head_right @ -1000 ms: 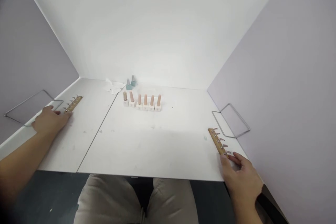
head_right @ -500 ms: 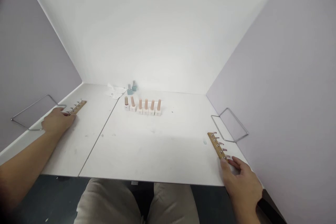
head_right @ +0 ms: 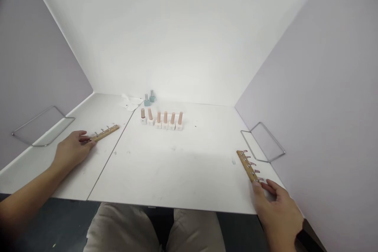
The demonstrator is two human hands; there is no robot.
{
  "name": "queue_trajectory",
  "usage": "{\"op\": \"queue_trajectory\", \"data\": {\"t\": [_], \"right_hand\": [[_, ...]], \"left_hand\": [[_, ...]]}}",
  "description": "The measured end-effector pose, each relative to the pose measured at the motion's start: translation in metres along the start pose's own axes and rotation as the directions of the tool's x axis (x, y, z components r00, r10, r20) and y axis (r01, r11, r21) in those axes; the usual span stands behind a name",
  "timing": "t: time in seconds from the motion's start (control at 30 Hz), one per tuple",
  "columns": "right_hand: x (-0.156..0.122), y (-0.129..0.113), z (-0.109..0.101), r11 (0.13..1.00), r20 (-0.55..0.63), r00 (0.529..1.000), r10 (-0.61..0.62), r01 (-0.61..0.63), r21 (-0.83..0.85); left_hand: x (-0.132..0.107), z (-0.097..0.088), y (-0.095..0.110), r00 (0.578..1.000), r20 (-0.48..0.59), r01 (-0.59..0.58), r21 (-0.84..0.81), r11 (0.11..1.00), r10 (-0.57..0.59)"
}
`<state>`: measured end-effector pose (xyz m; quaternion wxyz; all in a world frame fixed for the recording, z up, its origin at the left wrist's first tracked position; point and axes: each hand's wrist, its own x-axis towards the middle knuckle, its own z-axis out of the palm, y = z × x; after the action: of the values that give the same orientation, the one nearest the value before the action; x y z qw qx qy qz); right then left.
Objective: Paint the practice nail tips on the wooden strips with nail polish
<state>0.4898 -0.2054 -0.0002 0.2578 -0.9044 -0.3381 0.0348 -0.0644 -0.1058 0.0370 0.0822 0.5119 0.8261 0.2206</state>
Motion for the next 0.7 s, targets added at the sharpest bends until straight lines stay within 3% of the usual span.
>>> {"op": "queue_trajectory", "data": {"t": [0.13,0.27,0.47,0.7], "right_hand": [[-0.002,-0.003,-0.001,1.000,0.023,1.000,0.013,-0.013,-0.009],[-0.003,-0.004,-0.001,1.000,-0.002,1.000,0.014,-0.014,0.021],[-0.001,0.000,0.006,0.996,-0.110,0.994,0.013,-0.003,0.091],[-0.013,0.009,0.011,0.978,-0.258,0.964,-0.067,0.114,0.174]], "left_hand": [[-0.027,0.007,0.018,0.996,0.043,-0.074,-0.057,0.996,0.076],[-0.050,0.015,0.042,0.970,0.094,-0.217,-0.091,0.972,0.226],[-0.072,0.037,0.090,0.838,0.242,-0.457,-0.180,0.871,0.490],[-0.077,0.065,0.128,0.718,0.312,-0.563,-0.264,0.783,0.622]]}}
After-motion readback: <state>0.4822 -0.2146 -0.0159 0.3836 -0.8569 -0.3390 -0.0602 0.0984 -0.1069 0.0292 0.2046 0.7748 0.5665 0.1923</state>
